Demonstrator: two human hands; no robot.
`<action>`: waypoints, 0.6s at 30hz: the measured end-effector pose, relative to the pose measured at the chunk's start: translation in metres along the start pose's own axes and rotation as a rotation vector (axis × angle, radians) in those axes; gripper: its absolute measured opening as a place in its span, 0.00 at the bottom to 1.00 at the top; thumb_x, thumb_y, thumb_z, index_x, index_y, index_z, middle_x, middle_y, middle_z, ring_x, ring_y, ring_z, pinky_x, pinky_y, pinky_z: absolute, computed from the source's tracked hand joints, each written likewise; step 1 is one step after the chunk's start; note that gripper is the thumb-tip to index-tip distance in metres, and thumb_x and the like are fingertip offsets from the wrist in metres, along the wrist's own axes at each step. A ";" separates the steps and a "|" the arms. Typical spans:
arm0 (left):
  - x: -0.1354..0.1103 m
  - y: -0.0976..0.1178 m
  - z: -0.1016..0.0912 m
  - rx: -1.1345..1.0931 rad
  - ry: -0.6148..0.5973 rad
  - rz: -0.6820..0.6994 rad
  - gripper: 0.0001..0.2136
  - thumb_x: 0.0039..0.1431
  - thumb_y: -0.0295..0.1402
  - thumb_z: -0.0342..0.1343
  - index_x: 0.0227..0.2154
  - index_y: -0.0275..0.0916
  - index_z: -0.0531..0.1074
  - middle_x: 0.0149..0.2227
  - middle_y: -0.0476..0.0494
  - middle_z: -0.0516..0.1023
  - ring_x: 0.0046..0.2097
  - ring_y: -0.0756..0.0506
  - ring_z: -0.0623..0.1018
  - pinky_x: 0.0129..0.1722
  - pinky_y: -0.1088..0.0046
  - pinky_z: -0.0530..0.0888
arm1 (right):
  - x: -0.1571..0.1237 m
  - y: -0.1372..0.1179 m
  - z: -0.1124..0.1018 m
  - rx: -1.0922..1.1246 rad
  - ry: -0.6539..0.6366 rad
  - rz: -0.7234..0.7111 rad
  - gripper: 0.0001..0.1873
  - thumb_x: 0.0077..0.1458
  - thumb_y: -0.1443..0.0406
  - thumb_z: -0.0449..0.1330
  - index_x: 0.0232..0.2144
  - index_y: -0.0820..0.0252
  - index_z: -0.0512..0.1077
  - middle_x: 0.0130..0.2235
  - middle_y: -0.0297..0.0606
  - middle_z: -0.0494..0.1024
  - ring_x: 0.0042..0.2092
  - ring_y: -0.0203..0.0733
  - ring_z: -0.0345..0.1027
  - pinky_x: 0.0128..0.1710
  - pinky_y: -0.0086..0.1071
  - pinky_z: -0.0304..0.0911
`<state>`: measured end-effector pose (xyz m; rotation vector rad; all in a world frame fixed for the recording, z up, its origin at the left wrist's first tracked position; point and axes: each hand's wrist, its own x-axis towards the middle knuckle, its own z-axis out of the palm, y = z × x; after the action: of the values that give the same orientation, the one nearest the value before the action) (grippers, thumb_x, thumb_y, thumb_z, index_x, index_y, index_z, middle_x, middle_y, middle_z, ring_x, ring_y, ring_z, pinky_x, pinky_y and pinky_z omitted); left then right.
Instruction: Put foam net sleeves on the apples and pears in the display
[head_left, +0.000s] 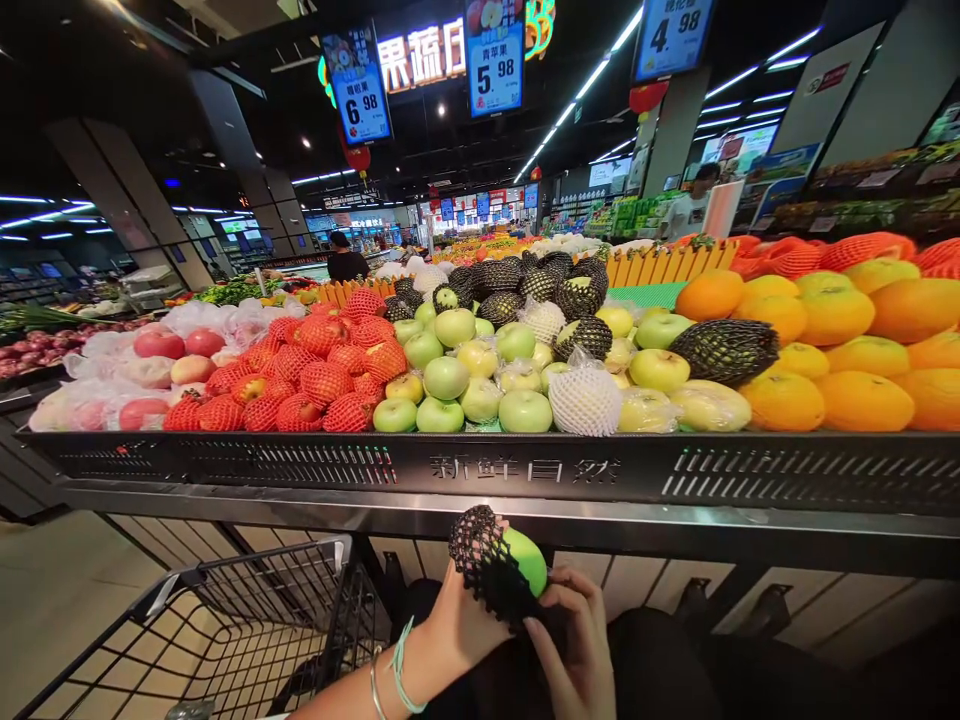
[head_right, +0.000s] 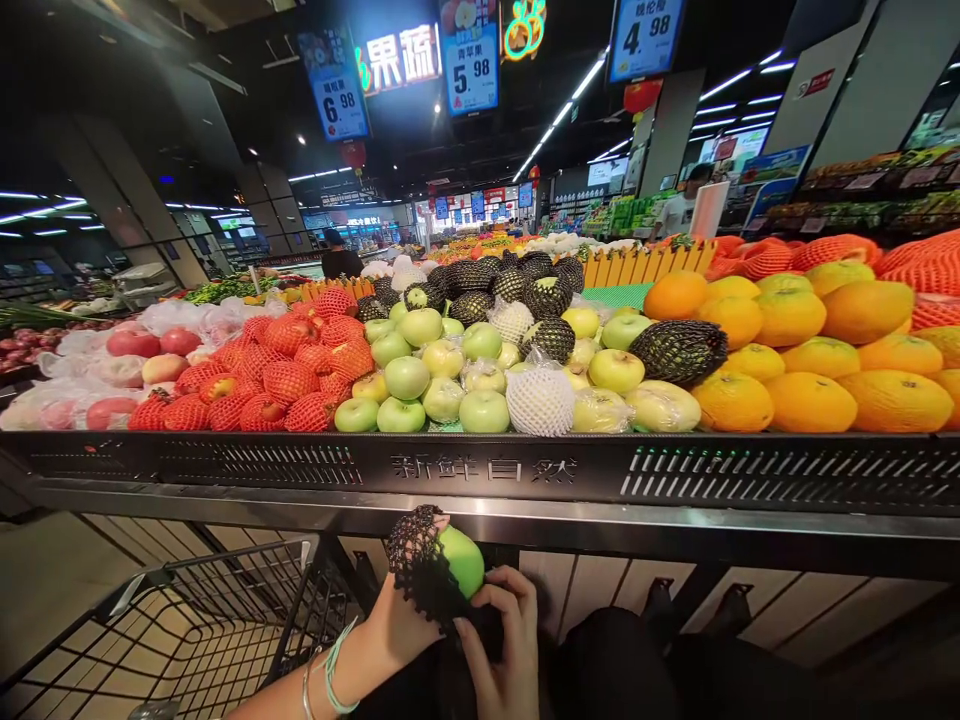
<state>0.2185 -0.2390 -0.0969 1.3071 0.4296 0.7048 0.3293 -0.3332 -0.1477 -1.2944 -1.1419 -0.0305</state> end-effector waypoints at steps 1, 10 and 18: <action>0.001 0.000 -0.002 0.106 -0.002 0.038 0.20 0.41 0.28 0.69 0.41 0.39 0.76 0.43 0.42 0.80 0.49 0.38 0.75 0.58 0.56 0.68 | 0.001 -0.001 0.000 -0.005 -0.004 -0.003 0.04 0.59 0.68 0.57 0.38 0.55 0.66 0.43 0.38 0.66 0.46 0.39 0.65 0.44 0.26 0.64; 0.008 0.005 -0.013 0.853 -0.063 0.464 0.30 0.43 0.26 0.65 0.53 0.37 0.69 0.51 0.36 0.78 0.52 0.34 0.76 0.59 0.50 0.69 | 0.010 -0.005 -0.009 0.237 0.034 0.033 0.05 0.63 0.68 0.52 0.34 0.55 0.65 0.37 0.34 0.71 0.42 0.35 0.67 0.42 0.23 0.65; 0.006 0.000 -0.008 0.805 -0.068 0.402 0.34 0.35 0.30 0.69 0.51 0.36 0.71 0.44 0.39 0.81 0.49 0.34 0.78 0.56 0.53 0.73 | 0.019 -0.010 -0.010 0.500 0.258 0.124 0.04 0.60 0.66 0.58 0.33 0.55 0.65 0.32 0.33 0.73 0.38 0.37 0.71 0.43 0.31 0.68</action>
<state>0.2173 -0.2291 -0.0984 2.2123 0.4133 0.8534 0.3392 -0.3337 -0.1260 -0.8808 -0.7807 0.1668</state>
